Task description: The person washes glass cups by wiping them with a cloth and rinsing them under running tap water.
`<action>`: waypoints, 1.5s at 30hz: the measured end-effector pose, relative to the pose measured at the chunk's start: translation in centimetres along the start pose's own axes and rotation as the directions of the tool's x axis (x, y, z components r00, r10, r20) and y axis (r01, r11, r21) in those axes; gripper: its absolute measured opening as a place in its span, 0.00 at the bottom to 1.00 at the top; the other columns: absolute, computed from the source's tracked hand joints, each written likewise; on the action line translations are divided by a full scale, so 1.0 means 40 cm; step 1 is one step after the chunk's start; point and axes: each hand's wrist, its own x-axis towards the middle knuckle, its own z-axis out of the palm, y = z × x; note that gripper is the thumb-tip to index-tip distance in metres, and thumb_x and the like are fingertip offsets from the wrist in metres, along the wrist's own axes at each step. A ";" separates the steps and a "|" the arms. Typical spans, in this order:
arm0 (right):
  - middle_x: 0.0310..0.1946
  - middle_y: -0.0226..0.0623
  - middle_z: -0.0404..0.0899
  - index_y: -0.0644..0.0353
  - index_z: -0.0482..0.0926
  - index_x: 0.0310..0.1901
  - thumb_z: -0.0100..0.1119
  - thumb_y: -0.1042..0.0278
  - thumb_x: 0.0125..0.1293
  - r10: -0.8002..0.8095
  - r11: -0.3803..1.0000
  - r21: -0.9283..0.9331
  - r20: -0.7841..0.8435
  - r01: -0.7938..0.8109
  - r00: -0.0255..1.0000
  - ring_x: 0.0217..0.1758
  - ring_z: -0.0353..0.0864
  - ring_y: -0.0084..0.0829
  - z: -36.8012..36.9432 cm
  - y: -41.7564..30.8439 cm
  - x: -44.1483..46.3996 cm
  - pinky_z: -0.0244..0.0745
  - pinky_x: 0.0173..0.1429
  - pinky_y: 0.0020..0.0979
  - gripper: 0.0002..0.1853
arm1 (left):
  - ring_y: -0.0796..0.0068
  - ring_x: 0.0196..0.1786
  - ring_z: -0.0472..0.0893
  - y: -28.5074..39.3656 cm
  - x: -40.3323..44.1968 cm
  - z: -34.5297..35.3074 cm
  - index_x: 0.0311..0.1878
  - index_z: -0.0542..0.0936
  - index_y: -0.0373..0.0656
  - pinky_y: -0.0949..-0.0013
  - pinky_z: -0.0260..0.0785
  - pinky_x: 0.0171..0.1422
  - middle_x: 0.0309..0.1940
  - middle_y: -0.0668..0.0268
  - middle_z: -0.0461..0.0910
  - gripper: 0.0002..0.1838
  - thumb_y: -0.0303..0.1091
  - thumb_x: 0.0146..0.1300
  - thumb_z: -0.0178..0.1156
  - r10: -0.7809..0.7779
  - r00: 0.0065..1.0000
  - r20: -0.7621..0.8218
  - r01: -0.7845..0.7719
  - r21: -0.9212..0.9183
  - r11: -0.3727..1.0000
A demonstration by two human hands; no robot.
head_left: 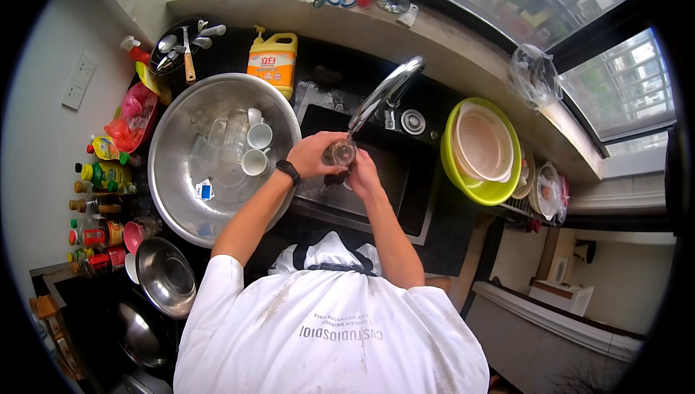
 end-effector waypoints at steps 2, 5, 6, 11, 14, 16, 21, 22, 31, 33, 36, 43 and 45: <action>0.44 0.33 0.81 0.59 0.74 0.53 0.57 0.62 0.80 -0.063 0.988 -0.145 -0.046 0.055 0.997 0.47 0.80 0.25 0.008 -0.008 0.005 0.77 0.54 0.32 0.11 | 0.58 0.58 0.83 -0.002 -0.001 0.002 0.61 0.80 0.42 0.63 0.77 0.64 0.55 0.58 0.83 0.36 0.44 0.49 0.81 -0.065 0.998 0.013 0.066 -0.067 0.996; 0.43 0.31 0.81 0.61 0.78 0.52 0.59 0.63 0.78 -0.226 0.890 -0.428 -0.114 0.158 0.967 0.47 0.79 0.22 -0.001 -0.019 -0.006 0.75 0.54 0.29 0.11 | 0.56 0.56 0.83 -0.006 -0.002 -0.002 0.60 0.79 0.42 0.61 0.78 0.60 0.54 0.58 0.82 0.36 0.46 0.48 0.80 -0.124 0.988 0.096 0.127 -0.021 0.992; 0.43 0.31 0.82 0.62 0.80 0.51 0.60 0.63 0.78 -0.319 0.806 -0.558 -0.131 0.196 0.939 0.47 0.78 0.21 -0.005 -0.024 -0.016 0.74 0.54 0.27 0.11 | 0.55 0.54 0.83 0.000 -0.001 -0.002 0.59 0.79 0.42 0.60 0.78 0.58 0.52 0.58 0.82 0.36 0.47 0.48 0.79 -0.126 0.988 0.089 0.124 0.023 0.992; 0.44 0.30 0.83 0.64 0.80 0.52 0.62 0.67 0.75 -0.386 0.800 -0.519 -0.063 0.300 0.920 0.45 0.79 0.22 -0.001 -0.069 -0.092 0.75 0.53 0.26 0.11 | 0.53 0.49 0.84 -0.009 -0.007 0.022 0.57 0.79 0.41 0.56 0.78 0.53 0.47 0.57 0.83 0.35 0.51 0.48 0.76 -0.114 0.992 0.047 0.109 0.111 0.988; 0.43 0.31 0.84 0.64 0.81 0.52 0.64 0.71 0.73 -0.499 0.644 -0.627 0.089 0.438 0.862 0.43 0.80 0.21 0.012 -0.096 -0.118 0.76 0.49 0.26 0.10 | 0.55 0.48 0.85 -0.012 -0.007 0.027 0.54 0.80 0.42 0.57 0.78 0.53 0.45 0.57 0.84 0.33 0.52 0.48 0.75 -0.184 0.979 0.092 0.169 0.147 0.975; 0.39 0.29 0.85 0.63 0.82 0.52 0.65 0.75 0.71 -0.380 0.560 -0.721 0.215 0.409 0.900 0.42 0.82 0.20 0.034 -0.118 -0.131 0.77 0.49 0.24 0.10 | 0.56 0.48 0.85 -0.014 -0.005 0.026 0.52 0.80 0.42 0.57 0.78 0.52 0.43 0.57 0.84 0.33 0.53 0.48 0.75 -0.187 0.962 0.198 0.139 0.232 0.963; 0.34 0.33 0.85 0.62 0.84 0.48 0.68 0.77 0.65 -0.400 0.502 -0.768 0.202 0.398 0.894 0.37 0.83 0.21 0.058 -0.130 -0.089 0.78 0.44 0.27 0.10 | 0.57 0.47 0.85 -0.024 -0.011 0.027 0.52 0.80 0.43 0.58 0.78 0.52 0.43 0.59 0.85 0.33 0.53 0.46 0.75 -0.111 0.976 0.187 0.060 0.256 0.965; 0.33 0.33 0.85 0.62 0.84 0.47 0.68 0.77 0.65 -0.413 0.484 -0.784 0.187 0.388 0.892 0.36 0.83 0.21 0.054 -0.127 -0.079 0.78 0.44 0.27 0.09 | 0.57 0.46 0.85 -0.026 -0.013 0.029 0.52 0.80 0.43 0.58 0.78 0.51 0.42 0.59 0.85 0.33 0.53 0.45 0.75 -0.091 0.978 0.189 0.042 0.252 0.967; 0.33 0.34 0.85 0.64 0.83 0.44 0.67 0.75 0.66 -0.363 0.468 -0.795 0.225 0.386 0.904 0.36 0.83 0.23 0.048 -0.120 -0.098 0.78 0.45 0.28 0.07 | 0.58 0.47 0.84 -0.022 -0.006 0.023 0.53 0.80 0.44 0.58 0.76 0.53 0.42 0.61 0.84 0.34 0.52 0.44 0.74 -0.117 0.963 0.243 0.046 0.281 0.959; 0.33 0.34 0.85 0.63 0.83 0.44 0.67 0.74 0.66 -0.390 0.436 -0.804 0.237 0.405 0.890 0.36 0.83 0.23 0.053 -0.119 -0.081 0.78 0.45 0.28 0.07 | 0.57 0.46 0.84 -0.029 -0.006 0.025 0.53 0.80 0.44 0.58 0.76 0.53 0.42 0.61 0.84 0.34 0.51 0.43 0.75 -0.088 0.972 0.216 0.033 0.247 0.968; 0.33 0.34 0.85 0.63 0.82 0.44 0.67 0.74 0.66 -0.394 0.484 -0.788 0.193 0.381 0.899 0.36 0.83 0.24 0.056 -0.116 -0.069 0.78 0.45 0.29 0.07 | 0.57 0.46 0.84 -0.031 -0.007 0.024 0.53 0.80 0.43 0.58 0.77 0.53 0.41 0.61 0.84 0.34 0.50 0.43 0.75 -0.113 0.965 0.237 0.051 0.253 0.966; 0.34 0.35 0.85 0.63 0.81 0.44 0.66 0.74 0.67 -0.437 0.371 -0.864 0.162 0.341 0.885 0.37 0.83 0.24 0.032 -0.104 -0.078 0.78 0.46 0.28 0.07 | 0.60 0.46 0.83 -0.028 -0.010 0.030 0.52 0.80 0.45 0.60 0.75 0.50 0.41 0.63 0.83 0.33 0.50 0.42 0.76 -0.063 0.979 0.193 0.009 0.267 0.964; 0.34 0.35 0.85 0.63 0.81 0.44 0.66 0.74 0.67 -0.454 0.353 -0.865 0.176 0.358 0.874 0.37 0.83 0.24 0.025 -0.095 -0.083 0.78 0.46 0.28 0.07 | 0.61 0.46 0.83 -0.022 -0.013 0.031 0.51 0.80 0.45 0.60 0.74 0.50 0.41 0.63 0.82 0.33 0.50 0.42 0.76 -0.055 0.981 0.187 -0.003 0.295 0.955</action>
